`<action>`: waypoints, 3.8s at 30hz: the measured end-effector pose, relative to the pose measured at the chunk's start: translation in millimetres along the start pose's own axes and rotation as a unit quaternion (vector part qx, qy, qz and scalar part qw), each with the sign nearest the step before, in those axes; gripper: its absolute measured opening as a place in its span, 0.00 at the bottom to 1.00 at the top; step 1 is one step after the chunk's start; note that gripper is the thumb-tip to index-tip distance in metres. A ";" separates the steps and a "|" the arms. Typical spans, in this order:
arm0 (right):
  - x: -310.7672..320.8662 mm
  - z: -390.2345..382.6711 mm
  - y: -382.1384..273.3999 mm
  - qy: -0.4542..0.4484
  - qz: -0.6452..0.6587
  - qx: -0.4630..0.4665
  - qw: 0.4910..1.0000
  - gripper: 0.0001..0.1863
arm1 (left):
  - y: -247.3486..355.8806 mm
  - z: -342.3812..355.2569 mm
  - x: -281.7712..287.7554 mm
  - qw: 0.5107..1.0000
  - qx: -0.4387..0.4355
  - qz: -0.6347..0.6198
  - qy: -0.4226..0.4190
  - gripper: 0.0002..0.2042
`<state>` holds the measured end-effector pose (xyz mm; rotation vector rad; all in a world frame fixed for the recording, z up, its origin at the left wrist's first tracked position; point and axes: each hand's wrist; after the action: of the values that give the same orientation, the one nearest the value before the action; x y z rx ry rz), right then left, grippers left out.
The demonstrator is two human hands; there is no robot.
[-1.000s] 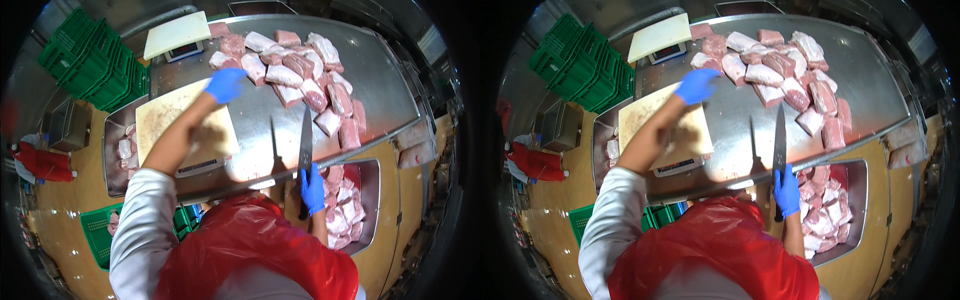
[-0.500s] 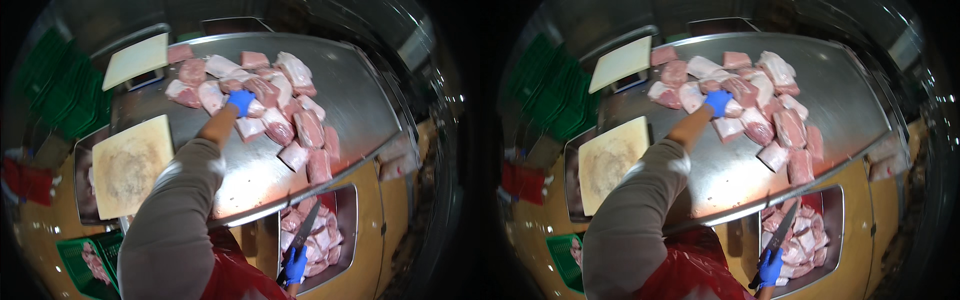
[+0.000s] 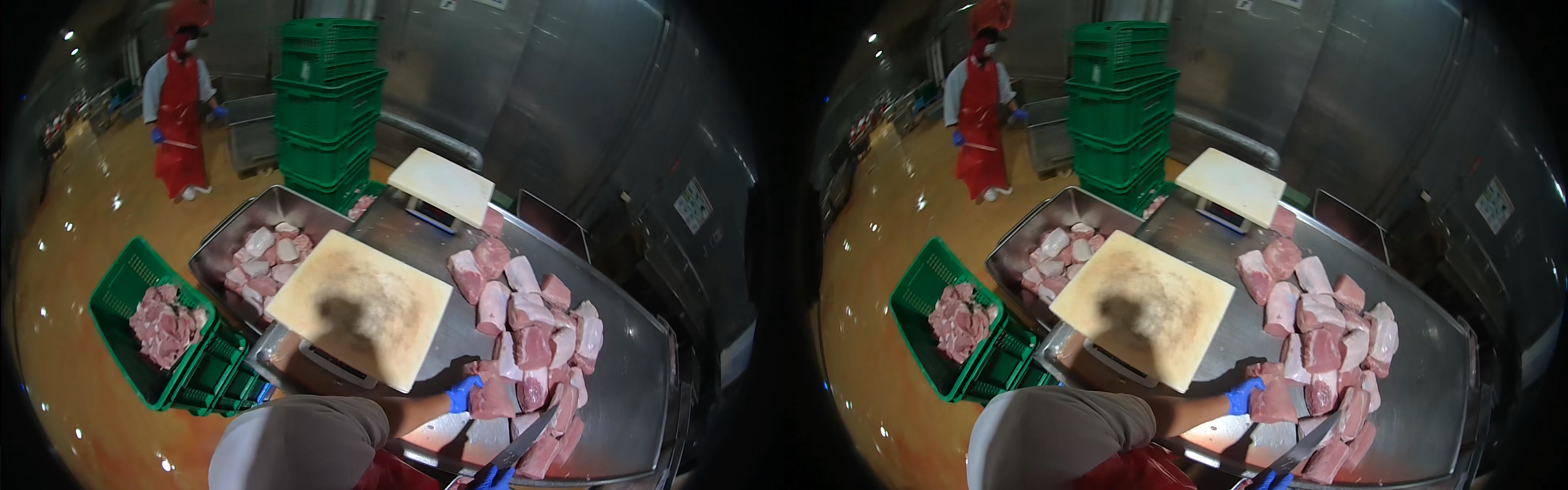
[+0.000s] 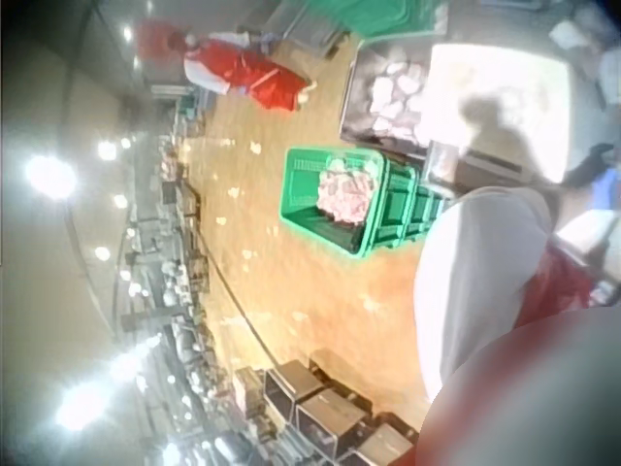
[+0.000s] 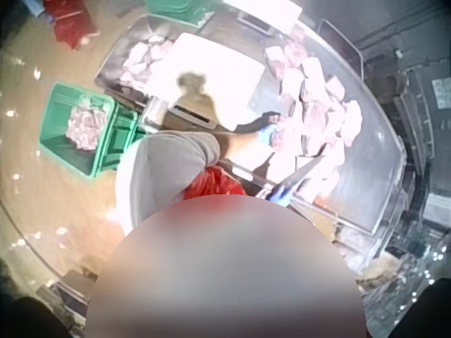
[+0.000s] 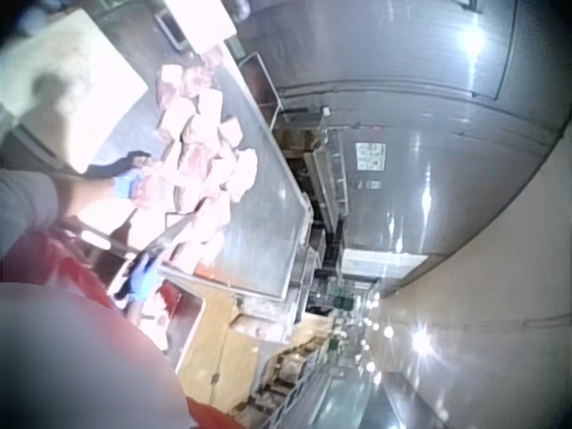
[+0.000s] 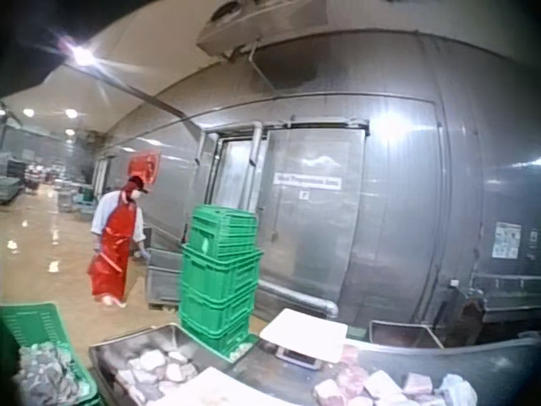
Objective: The person cuts large pieces of pork belly into smaller chunks on a cutting board using a knife. The trimmed pieces are placed into a green basket, while the larger chunks are arranged on a metal tray.
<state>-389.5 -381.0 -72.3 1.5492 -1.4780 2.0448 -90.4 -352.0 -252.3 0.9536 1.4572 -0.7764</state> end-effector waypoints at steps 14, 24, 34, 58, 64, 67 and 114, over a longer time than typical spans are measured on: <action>-36.1 -17.0 -65.1 0.022 0.157 0.095 0.983 0.17 | 258.4 -230.5 -210.7 0.710 -0.289 0.631 0.119 0.26; -59.4 -8.3 -115.6 -0.103 0.146 0.102 0.979 0.13 | 298.0 -378.3 -167.0 0.001 -0.226 0.971 -0.081 0.28; -67.6 3.0 -175.4 -0.137 0.261 0.064 0.953 0.15 | 328.4 -477.1 -97.5 0.411 -0.449 0.723 0.328 0.13; -208.7 29.8 -345.2 -0.233 0.430 0.263 0.832 0.19 | 275.5 -432.4 -94.5 0.492 -0.379 0.746 0.240 0.15; -160.9 -12.1 -358.9 -0.249 0.329 0.284 0.866 0.15 | 217.0 -486.0 -101.0 0.419 -0.468 0.689 0.361 0.13; -187.0 -58.9 -356.9 -0.218 0.058 0.394 0.891 0.08 | 217.1 -465.9 -118.1 0.423 -0.515 0.682 0.300 0.13; -55.2 -54.9 -253.7 -0.290 -0.326 0.401 0.805 0.11 | 259.8 -605.9 -83.0 0.031 -0.619 0.590 0.518 0.05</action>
<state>-236.6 -192.4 34.9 2.6644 0.0629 1.8660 -131.8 290.6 -88.6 0.5589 0.8200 2.6756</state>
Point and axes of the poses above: each hand's wrist, its own z-axis towards the middle knuckle, its own x-axis out of the back of the hand, y = z × x, and after that the axes turned 5 degrees about -x, right-handed
